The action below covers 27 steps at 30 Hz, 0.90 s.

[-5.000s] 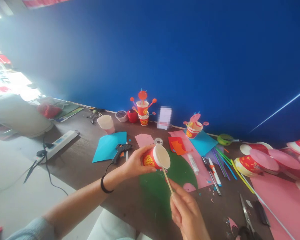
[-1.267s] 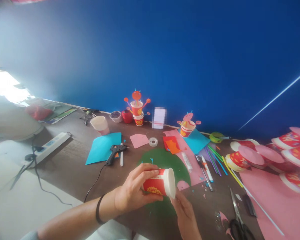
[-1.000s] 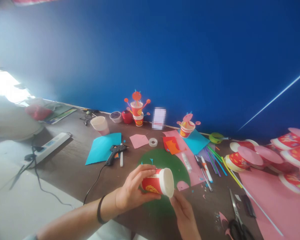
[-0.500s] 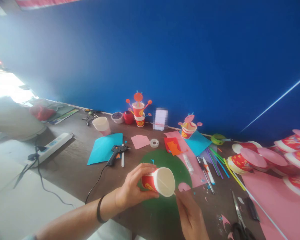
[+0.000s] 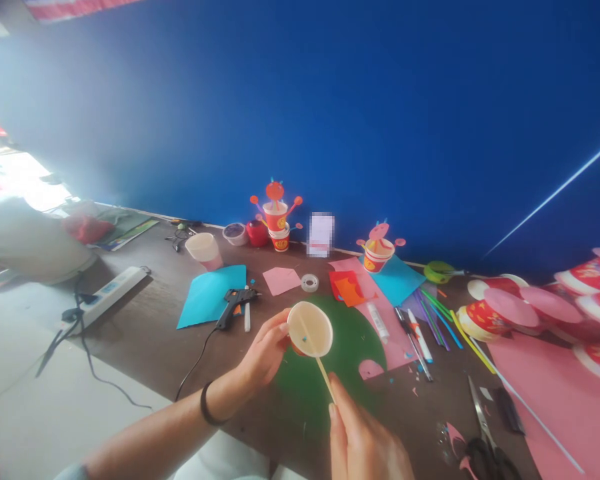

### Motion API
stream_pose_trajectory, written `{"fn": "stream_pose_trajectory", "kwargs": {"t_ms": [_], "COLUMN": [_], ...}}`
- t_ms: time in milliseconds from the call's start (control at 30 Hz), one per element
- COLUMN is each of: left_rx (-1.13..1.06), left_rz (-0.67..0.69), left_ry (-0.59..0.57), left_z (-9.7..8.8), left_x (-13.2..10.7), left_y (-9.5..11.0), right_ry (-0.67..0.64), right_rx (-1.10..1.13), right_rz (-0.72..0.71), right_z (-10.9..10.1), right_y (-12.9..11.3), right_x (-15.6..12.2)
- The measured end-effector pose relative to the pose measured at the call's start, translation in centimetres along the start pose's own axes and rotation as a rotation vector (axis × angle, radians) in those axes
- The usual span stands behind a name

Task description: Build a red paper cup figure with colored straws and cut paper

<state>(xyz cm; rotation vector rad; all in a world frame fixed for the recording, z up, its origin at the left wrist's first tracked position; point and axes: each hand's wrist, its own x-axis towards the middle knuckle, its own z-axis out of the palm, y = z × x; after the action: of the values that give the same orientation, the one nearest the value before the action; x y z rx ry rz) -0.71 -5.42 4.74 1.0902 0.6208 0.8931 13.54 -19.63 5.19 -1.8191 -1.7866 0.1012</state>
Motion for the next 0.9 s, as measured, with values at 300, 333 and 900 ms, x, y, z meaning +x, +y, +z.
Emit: {"fn": "stream_pose_trajectory", "kwargs": {"t_ms": [300,333,900], "left_rx": [-0.038,-0.048,0.135], "left_rz": [-0.016,-0.021,0.079], "left_ry": [0.073,0.084,0.031], "left_z": [0.1,0.1,-0.6], "left_x": [0.2,0.2,0.5], "left_y": [0.5,0.4,0.3], "right_ry": [-0.15,-0.195,-0.256], "right_rx": [-0.023,-0.01,0.639], "right_rz": [0.112,0.119,0.473], "right_z": [0.2,0.2,1.4], "right_y": [-0.5,-0.4,-1.7], "right_x": [0.7,0.7,1.5]}}
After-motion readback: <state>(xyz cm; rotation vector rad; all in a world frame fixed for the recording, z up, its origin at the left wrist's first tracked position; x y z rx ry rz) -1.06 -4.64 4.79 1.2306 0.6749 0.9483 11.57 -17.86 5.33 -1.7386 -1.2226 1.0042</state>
